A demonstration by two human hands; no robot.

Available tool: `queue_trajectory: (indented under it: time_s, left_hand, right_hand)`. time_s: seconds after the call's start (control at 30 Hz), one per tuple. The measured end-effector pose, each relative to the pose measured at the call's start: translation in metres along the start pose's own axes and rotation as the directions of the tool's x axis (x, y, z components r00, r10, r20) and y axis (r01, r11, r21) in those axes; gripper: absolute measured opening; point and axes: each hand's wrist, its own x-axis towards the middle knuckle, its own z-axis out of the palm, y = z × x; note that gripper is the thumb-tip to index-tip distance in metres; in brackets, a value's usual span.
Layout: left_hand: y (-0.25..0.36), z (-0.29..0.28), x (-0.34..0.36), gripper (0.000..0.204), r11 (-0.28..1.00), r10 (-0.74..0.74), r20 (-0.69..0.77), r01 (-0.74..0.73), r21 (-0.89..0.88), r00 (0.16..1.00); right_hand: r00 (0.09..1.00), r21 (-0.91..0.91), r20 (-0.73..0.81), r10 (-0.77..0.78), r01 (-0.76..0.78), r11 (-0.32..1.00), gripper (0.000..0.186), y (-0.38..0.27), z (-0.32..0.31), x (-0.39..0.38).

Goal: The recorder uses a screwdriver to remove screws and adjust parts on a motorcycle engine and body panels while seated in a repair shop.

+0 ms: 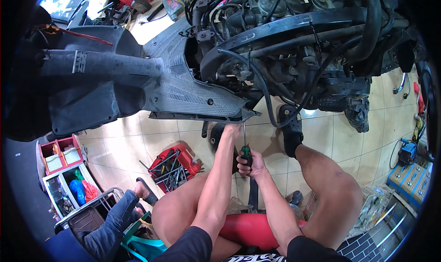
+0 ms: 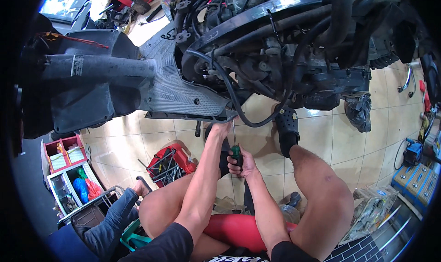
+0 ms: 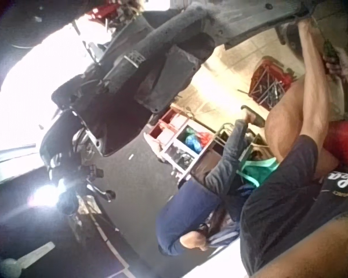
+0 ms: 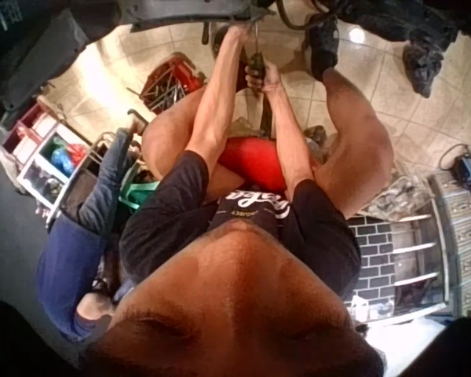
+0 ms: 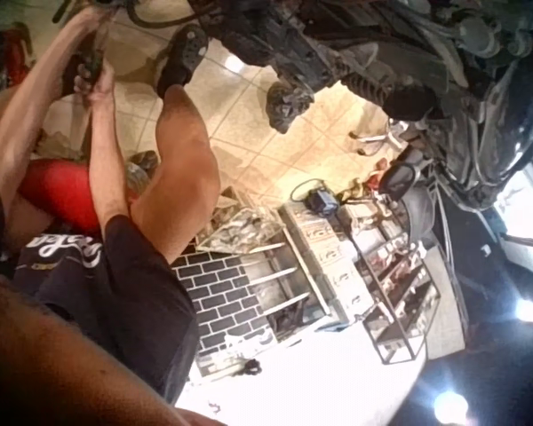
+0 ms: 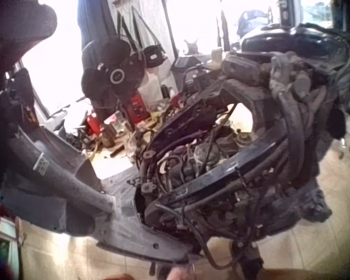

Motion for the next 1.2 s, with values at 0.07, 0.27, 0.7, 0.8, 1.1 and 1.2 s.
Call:
queue_trajectory:
  time_s: [0.07, 0.27, 0.7, 0.8, 1.1, 1.2]
  left_hand:
    - [-0.001, 0.000, 0.000, 0.010, 0.999, -0.012, 0.005, 0.012, -0.031, 1.000]
    - [0.003, 0.001, 0.001, 0.012, 0.994, -0.045, 0.017, 0.047, -0.094, 0.999]
    - [0.010, 0.018, -0.006, 0.013, 0.999, -0.011, 0.032, 0.013, -0.038, 0.999]
    - [0.006, 0.020, 0.000, 0.011, 0.986, -0.041, 0.033, 0.046, -0.160, 0.999]
    - [0.002, 0.020, 0.005, 0.012, 0.986, 0.009, -0.003, -0.010, -0.166, 1.000]
    - [0.003, 0.017, 0.003, 0.021, 0.981, 0.022, 0.001, -0.022, -0.191, 1.000]
  right_hand:
    - [0.983, 0.068, 0.144, 0.114, -0.125, 0.990, 0.047, -0.004, -0.007, -0.001]
    - [0.998, -0.039, 0.040, 0.056, -0.054, 0.998, 0.048, -0.011, -0.009, -0.003]
    - [0.625, -0.713, -0.351, -0.698, 0.305, 0.631, 0.038, 0.027, 0.015, 0.009]
    - [0.499, -0.817, -0.335, -0.799, 0.269, 0.510, 0.039, 0.038, 0.020, 0.017]
    - [0.977, -0.203, -0.203, -0.070, 0.028, 0.979, 0.063, 0.010, 0.015, -0.025]
    - [1.000, -0.069, -0.013, -0.023, 0.022, 0.997, 0.060, 0.012, 0.004, -0.013]
